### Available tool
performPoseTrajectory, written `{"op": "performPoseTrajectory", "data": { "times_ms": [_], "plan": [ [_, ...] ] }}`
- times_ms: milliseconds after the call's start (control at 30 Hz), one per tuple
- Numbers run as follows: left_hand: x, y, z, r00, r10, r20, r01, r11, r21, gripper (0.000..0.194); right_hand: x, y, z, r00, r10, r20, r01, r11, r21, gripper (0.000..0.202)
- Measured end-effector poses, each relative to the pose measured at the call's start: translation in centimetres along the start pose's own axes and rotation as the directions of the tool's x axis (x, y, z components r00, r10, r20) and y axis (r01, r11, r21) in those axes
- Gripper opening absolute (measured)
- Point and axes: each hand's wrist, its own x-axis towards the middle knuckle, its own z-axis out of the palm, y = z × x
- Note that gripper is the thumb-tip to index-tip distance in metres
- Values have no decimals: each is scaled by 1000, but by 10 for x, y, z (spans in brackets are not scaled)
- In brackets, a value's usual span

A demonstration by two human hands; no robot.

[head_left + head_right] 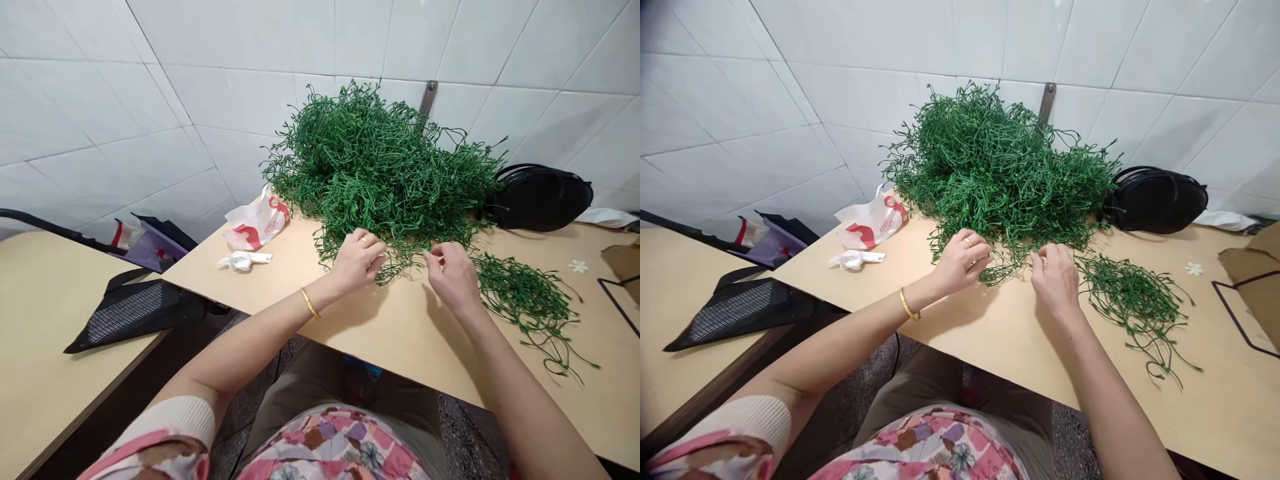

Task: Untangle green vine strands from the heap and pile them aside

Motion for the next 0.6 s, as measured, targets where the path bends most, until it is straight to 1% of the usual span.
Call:
{"op": "performPoseTrajectory", "data": {
  "times_ms": [33, 67, 100, 133, 200, 233, 267, 300, 367, 433, 467, 533, 600],
  "plan": [
    [7, -3, 2, 999, -14, -30, 15, 999, 34, 23, 4, -2, 4, 998, -58, 10, 58, 998, -22, 24],
    [15, -6, 4, 997, -52, -63, 55, 997, 60, 24, 7, -5, 9, 993, -110, 37, 111, 993, -41, 24],
    [22, -9, 6, 988, -118, -102, 126, 989, 72, 29, 9, -9, 14, 986, -154, 68, 158, 986, -57, 25],
    [29, -13, 8, 969, -200, -144, 212, 975, 70, 33, 8, -13, 19, 977, -191, 99, 199, 977, -72, 26],
    [41, -20, 9, 906, -356, -228, 372, 928, 29, 38, 4, -21, 28, 954, -250, 164, 267, 959, -93, 31],
    [46, -23, 8, 878, -407, -252, 420, 907, 0, 37, 0, -23, 32, 941, -273, 202, 297, 950, -99, 33],
    [49, -27, 8, 861, -438, -260, 447, 894, -27, 33, -4, -25, 36, 925, -290, 243, 322, 941, -103, 34],
    [52, -31, 6, 856, -451, -253, 454, 889, -51, 29, -8, -25, 38, 910, -301, 285, 341, 935, -102, 33],
    [55, -38, 2, 863, -450, -230, 441, 893, -91, 24, -12, -23, 42, 891, -300, 340, 352, 930, -102, 25],
    [55, -44, -3, 862, -444, -246, 420, 896, -145, 24, -11, -19, 41, 893, -289, 346, 339, 936, -96, 17],
    [55, -46, -7, 854, -445, -268, 409, 894, -180, 24, -10, -17, 39, 899, -285, 333, 326, 942, -74, 16],
    [51, -47, -13, 831, -459, -313, 395, 885, -247, 22, -6, -15, 31, 918, -283, 279, 286, 958, 31, 18],
    [43, -44, -18, 823, -460, -334, 389, 884, -258, 21, -6, -14, 20, 949, -266, 169, 238, 956, 173, 19]
  ]
}}
